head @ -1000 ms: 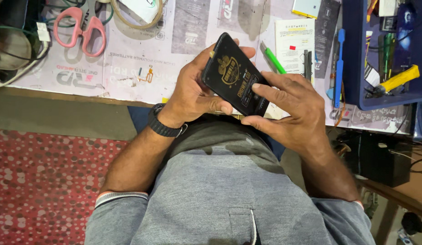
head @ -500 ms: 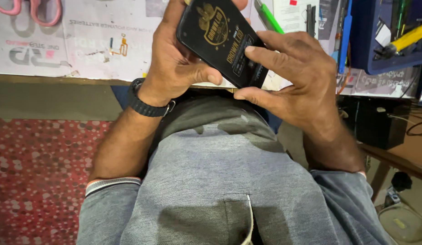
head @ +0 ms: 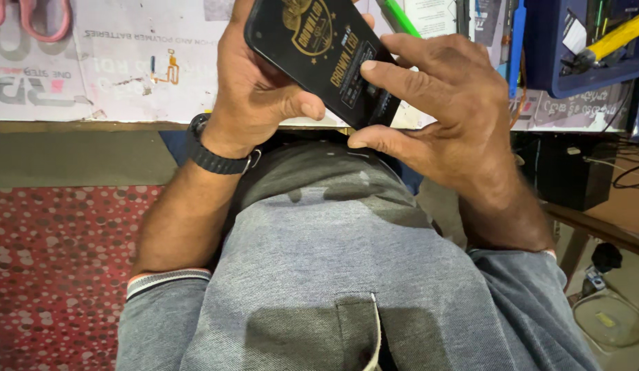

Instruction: The person applies adhesive to a smartphone frame, then attaches a new LCD screen assembly. They peel protective films, align the display, and connect internal ribbon cables to the motherboard.

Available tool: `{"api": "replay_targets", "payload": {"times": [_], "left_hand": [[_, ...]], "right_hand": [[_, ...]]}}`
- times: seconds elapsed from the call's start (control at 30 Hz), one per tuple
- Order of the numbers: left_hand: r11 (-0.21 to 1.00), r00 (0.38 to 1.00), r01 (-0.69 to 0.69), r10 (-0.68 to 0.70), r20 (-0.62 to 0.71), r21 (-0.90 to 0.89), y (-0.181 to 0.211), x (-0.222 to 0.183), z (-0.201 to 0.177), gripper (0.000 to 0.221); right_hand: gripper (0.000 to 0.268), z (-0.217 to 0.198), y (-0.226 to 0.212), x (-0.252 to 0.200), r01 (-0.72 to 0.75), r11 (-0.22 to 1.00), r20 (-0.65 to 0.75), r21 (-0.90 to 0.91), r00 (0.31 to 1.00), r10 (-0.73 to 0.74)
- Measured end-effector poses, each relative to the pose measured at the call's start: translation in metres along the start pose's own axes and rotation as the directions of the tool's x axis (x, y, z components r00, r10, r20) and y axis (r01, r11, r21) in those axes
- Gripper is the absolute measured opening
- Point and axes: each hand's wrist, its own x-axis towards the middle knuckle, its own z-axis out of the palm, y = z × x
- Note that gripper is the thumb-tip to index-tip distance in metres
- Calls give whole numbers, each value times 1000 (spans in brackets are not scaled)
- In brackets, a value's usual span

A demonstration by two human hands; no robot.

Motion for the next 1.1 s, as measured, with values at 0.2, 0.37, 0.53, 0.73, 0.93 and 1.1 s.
{"api": "replay_targets", "payload": {"times": [0.2,0.37,0.53,0.73,0.93,1.1], "left_hand": [[997,999,36,-36,-5,-73,1,-2,2,71],[985,999,28,-31,-15,-168,3,4,3,73],[988,998,55,-55,5,-141,6,5,3,76],[983,997,83,-82,11,-162,5,8,6,75],[973,992,127,-120,48,-192,4,4,4,74],[963,983,167,-147,107,-212,3,8,5,80]], "right_hand": [[55,-8,18,-13,-113,932,-8,345,992,124],[49,13,37,-25,-304,282,208,910,923,323],[40,31,44,-44,-329,-94,342,940,918,199],[26,39,52,-58,-340,-259,388,904,906,167],[28,48,58,-54,-343,-364,424,866,889,172],[25,55,59,-55,-332,-355,417,874,888,194]]}}
